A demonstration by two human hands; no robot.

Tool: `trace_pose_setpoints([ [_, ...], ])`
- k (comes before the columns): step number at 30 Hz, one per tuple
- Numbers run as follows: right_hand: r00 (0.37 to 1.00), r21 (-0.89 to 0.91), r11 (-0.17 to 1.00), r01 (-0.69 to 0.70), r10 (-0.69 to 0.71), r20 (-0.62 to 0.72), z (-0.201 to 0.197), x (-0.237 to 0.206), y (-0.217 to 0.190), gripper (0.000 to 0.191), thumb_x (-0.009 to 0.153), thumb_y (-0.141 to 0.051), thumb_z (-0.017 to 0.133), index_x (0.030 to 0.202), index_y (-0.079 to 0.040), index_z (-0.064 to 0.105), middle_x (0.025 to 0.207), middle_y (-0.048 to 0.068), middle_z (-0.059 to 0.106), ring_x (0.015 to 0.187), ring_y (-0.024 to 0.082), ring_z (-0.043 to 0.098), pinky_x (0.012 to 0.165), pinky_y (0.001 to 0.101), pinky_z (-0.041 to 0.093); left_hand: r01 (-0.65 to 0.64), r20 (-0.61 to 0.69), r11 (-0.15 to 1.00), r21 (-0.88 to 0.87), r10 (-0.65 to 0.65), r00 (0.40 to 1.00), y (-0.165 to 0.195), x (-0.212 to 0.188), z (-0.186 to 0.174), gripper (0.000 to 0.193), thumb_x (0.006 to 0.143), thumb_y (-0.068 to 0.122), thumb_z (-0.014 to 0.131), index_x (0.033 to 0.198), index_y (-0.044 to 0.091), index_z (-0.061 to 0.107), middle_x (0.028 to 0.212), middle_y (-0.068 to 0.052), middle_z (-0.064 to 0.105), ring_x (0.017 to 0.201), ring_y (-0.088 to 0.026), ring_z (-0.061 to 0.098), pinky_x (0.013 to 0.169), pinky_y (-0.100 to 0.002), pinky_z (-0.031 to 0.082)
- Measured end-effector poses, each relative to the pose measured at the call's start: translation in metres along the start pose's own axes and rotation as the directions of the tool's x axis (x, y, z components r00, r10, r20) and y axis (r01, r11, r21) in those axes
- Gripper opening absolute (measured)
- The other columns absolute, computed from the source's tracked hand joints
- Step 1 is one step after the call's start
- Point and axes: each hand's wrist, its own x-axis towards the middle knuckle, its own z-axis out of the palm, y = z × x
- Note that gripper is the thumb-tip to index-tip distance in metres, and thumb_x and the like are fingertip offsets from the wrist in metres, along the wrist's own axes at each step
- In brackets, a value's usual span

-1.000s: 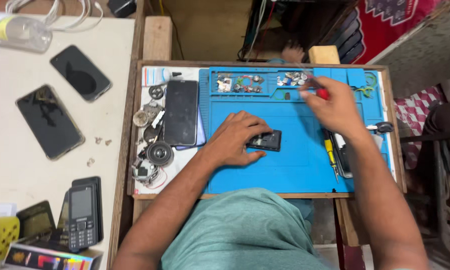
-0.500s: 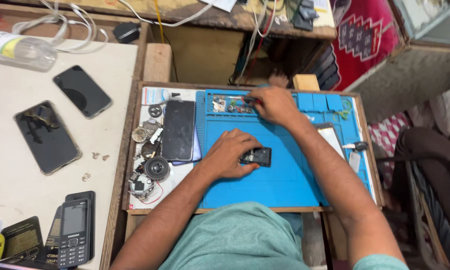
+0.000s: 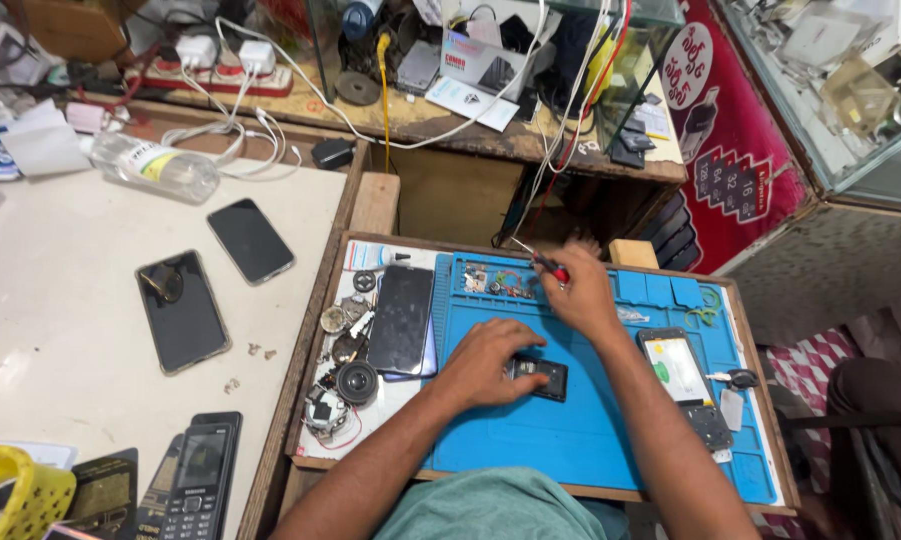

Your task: The person disassembles a mobile phone, removes the motherboard, and uses a screwdriver to adjust a small component on the phone's frame. They then reassemble the phone by placing the motherboard back and securing the back cover with screws.

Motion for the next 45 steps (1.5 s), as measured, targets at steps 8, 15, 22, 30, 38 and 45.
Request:
trace_pose_setpoints([
  [8, 0.985, 0.187, 0.967, -0.172, 0.171, 0.024, 0.01, -0.045, -0.017, 0.023, 0.084, -0.008, 0.072, 0.106, -0.005, 0.074, 0.098, 0.013, 0.074, 0.082, 0.03, 0.071, 0.072, 0.0369, 0.056, 0.34, -0.143, 0.784, -0.519, -0.472, 0.87, -0.011, 0.022, -0.003, 0.034, 0.095, 0.017, 0.069, 0.126, 0.003, 0.07, 0.093, -0.006, 0.077, 0.084, -0.008, 0.071, 0.075, -0.024, 0.056],
  [15, 0.996, 0.135, 0.989, 0.058, -0.049, -0.075, 0.016, -0.05, -0.014, 0.03, 0.078, -0.003, 0.074, 0.108, -0.009, 0.076, 0.103, 0.009, 0.074, 0.093, 0.03, 0.073, 0.078, 0.0369, 0.059, 0.159, -0.242, 0.73, -0.665, -0.412, 0.879, -0.004, 0.035, 0.004, 0.023, 0.099, 0.007, 0.067, 0.119, -0.003, 0.073, 0.103, -0.005, 0.076, 0.094, -0.009, 0.069, 0.085, -0.025, 0.056],
  [22, 0.995, 0.197, 0.977, 0.076, -0.062, -0.077, 0.007, -0.059, -0.009, 0.026, 0.079, 0.0, 0.073, 0.103, -0.009, 0.074, 0.107, 0.008, 0.074, 0.097, 0.028, 0.074, 0.081, 0.0352, 0.06, 0.152, -0.246, 0.738, -0.658, -0.401, 0.882, 0.001, 0.031, 0.012, 0.021, 0.099, 0.007, 0.067, 0.117, -0.002, 0.073, 0.106, -0.006, 0.076, 0.097, -0.009, 0.069, 0.088, -0.025, 0.056],
  [30, 0.993, 0.199, 0.973, 0.113, -0.115, -0.002, 0.001, -0.061, -0.008, 0.031, 0.074, 0.001, 0.072, 0.104, -0.006, 0.071, 0.108, 0.01, 0.073, 0.099, 0.03, 0.073, 0.083, 0.036, 0.059, 0.254, -0.221, 0.802, -0.541, -0.426, 0.877, -0.009, 0.021, 0.015, 0.02, 0.096, 0.002, 0.066, 0.113, -0.002, 0.075, 0.095, -0.008, 0.079, 0.088, -0.011, 0.073, 0.081, -0.027, 0.059],
  [38, 0.989, 0.18, 0.981, 0.071, -0.092, 0.112, 0.004, -0.061, 0.002, 0.032, 0.073, 0.002, 0.072, 0.105, -0.005, 0.068, 0.109, 0.011, 0.07, 0.096, 0.031, 0.071, 0.08, 0.036, 0.059, 0.283, -0.174, 0.76, -0.586, -0.459, 0.871, -0.015, 0.021, 0.016, 0.027, 0.094, -0.005, 0.061, 0.117, -0.001, 0.074, 0.097, -0.008, 0.078, 0.09, -0.011, 0.074, 0.083, -0.025, 0.059],
  [45, 0.987, 0.346, 0.937, 0.052, -0.1, 0.123, 0.006, -0.062, 0.009, 0.028, 0.078, 0.004, 0.07, 0.106, -0.001, 0.067, 0.11, 0.012, 0.071, 0.095, 0.026, 0.073, 0.081, 0.0333, 0.06, 0.278, -0.166, 0.726, -0.629, -0.475, 0.864, -0.017, 0.022, 0.017, 0.02, 0.095, -0.004, 0.064, 0.112, -0.003, 0.075, 0.097, -0.009, 0.078, 0.089, -0.011, 0.074, 0.081, -0.025, 0.059],
])
